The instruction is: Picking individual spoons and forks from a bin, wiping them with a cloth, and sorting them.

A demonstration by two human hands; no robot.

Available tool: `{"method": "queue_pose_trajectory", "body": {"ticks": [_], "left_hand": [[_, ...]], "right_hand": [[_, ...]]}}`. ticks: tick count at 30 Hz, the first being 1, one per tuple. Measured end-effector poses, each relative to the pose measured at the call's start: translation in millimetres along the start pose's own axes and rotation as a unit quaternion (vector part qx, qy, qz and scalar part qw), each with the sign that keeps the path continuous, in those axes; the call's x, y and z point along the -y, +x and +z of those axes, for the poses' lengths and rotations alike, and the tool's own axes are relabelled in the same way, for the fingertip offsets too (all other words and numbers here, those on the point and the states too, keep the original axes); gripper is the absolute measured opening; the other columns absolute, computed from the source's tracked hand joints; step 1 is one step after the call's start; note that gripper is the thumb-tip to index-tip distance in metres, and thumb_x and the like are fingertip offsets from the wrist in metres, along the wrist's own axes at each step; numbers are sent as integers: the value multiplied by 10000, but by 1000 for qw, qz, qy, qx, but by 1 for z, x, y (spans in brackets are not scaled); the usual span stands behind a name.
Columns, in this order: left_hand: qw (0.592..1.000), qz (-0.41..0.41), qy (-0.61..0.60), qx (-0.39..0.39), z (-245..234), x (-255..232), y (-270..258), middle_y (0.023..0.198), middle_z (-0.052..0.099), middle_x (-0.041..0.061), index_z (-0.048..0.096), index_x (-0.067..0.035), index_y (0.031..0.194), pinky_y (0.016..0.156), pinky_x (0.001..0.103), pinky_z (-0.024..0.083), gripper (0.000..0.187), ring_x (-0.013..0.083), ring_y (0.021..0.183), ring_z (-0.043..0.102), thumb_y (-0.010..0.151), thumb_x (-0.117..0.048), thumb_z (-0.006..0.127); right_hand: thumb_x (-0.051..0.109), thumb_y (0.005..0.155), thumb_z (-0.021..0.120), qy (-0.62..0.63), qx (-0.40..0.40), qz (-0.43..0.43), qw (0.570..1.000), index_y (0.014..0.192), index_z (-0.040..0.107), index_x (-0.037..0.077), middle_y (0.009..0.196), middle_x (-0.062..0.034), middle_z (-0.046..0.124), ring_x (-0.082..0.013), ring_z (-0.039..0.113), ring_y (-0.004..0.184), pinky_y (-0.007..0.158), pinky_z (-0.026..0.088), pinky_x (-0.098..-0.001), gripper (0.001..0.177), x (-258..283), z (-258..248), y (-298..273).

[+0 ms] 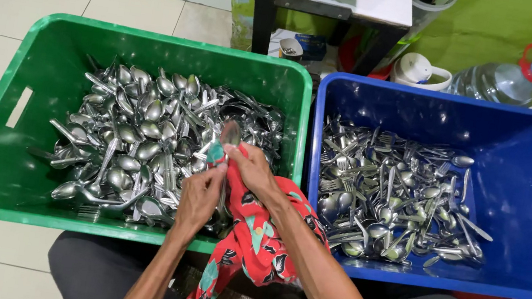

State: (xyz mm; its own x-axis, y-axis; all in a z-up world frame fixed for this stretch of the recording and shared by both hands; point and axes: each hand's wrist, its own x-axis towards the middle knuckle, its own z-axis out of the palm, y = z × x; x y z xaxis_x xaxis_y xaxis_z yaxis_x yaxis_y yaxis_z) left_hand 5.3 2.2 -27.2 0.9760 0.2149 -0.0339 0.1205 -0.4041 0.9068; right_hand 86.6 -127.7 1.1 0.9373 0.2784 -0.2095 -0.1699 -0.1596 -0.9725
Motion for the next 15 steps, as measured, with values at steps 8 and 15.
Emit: {"method": "queue_pose_trajectory", "body": {"ticks": [8, 15], "left_hand": [[992, -18, -124, 15, -19, -59, 37, 1200, 621, 268, 620, -35, 1258, 1058, 517, 418, 399, 405, 1205, 562, 1055, -325, 439], [984, -26, -168, -59, 7, 15, 73, 616, 549, 86, 641, -17, 910, 742, 340, 526, 330, 230, 677, 662, 1047, -119, 358]], "right_hand": [[269, 992, 623, -42, 117, -44, 991, 706, 633, 89, 665, -78, 679, -189, 617, 737, 783, 523, -366, 338, 26, 8, -20], [411, 992, 457, -375, 95, -117, 915, 1127, 630, 49, 796, -229, 707, -445, 717, 860, 756, 534, -581, 423, -3, 11, -23]]}}
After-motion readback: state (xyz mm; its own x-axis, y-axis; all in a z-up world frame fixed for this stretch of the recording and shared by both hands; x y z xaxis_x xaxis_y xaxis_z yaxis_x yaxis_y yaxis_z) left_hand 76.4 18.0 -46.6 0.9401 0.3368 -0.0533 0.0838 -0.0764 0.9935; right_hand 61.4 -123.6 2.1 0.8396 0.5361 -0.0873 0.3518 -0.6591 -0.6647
